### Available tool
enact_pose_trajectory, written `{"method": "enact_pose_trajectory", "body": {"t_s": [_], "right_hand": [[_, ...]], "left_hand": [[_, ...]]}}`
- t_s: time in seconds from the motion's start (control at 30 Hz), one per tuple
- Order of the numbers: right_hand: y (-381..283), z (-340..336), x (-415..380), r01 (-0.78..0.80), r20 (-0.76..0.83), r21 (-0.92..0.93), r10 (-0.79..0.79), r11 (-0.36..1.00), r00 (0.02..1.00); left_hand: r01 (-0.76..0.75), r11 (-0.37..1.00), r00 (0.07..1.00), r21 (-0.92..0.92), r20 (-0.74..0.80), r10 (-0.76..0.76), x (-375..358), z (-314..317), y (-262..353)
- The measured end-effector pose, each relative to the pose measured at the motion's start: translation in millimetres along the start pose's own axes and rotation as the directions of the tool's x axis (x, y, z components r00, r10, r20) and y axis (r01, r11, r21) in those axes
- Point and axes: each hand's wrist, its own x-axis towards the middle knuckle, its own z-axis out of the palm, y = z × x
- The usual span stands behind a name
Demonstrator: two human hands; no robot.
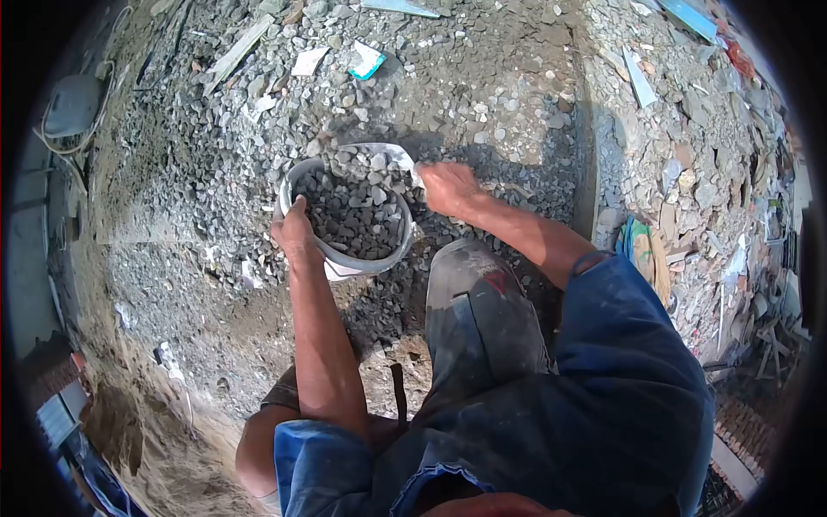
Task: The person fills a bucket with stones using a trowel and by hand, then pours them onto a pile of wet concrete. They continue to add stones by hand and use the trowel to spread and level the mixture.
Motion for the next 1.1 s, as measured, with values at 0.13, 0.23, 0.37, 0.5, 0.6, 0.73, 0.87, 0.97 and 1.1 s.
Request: {"method": "enact_pose_trajectory", "body": {"t_s": [0.13,0.23,0.37,0.5,0.6,0.73,0.87,0.97,1.1], "right_hand": [[20,-13,4,-0.124,-0.192,0.202,0.164,0.971,0.968],[92,23,-9,-0.433,-0.239,0.409,0.552,0.803,0.799],[70,64,-23,-0.416,-0.135,0.302,0.47,0.858,0.872],[39,14,-44,0.055,-0.051,0.096,-0.05,0.994,0.997],[49,-21,-38,-0.111,-0.111,0.21,0.137,0.971,0.984],[110,-45,-28,-0.443,-0.138,0.485,0.567,0.754,0.812],[173,-93,-8,-0.581,-0.258,0.409,0.701,0.703,0.665],[223,-145,49,-0.543,-0.458,0.372,0.657,0.753,0.598],[251,-132,137,-0.536,-0.449,0.214,0.569,0.817,0.689]], "left_hand": [[-0.009,0.998,0.998,-0.065,0.059,0.013,17,1,31],[-0.032,0.996,0.998,-0.086,0.046,0.037,0,7,19],[0.071,0.993,0.994,-0.09,0.092,-0.063,-7,9,24],[0.039,0.995,0.991,-0.087,0.132,-0.028,-2,8,18],[0.101,0.994,0.991,0.029,0.088,-0.104,1,6,18],[0.079,0.992,0.996,0.098,0.041,-0.083,5,7,22],[-0.052,0.995,0.978,0.085,0.204,0.034,16,-5,8],[0.03,0.998,0.992,0.062,0.124,-0.038,14,-1,10],[0.052,0.988,0.995,0.145,0.08,-0.064,26,-11,-1]]}}
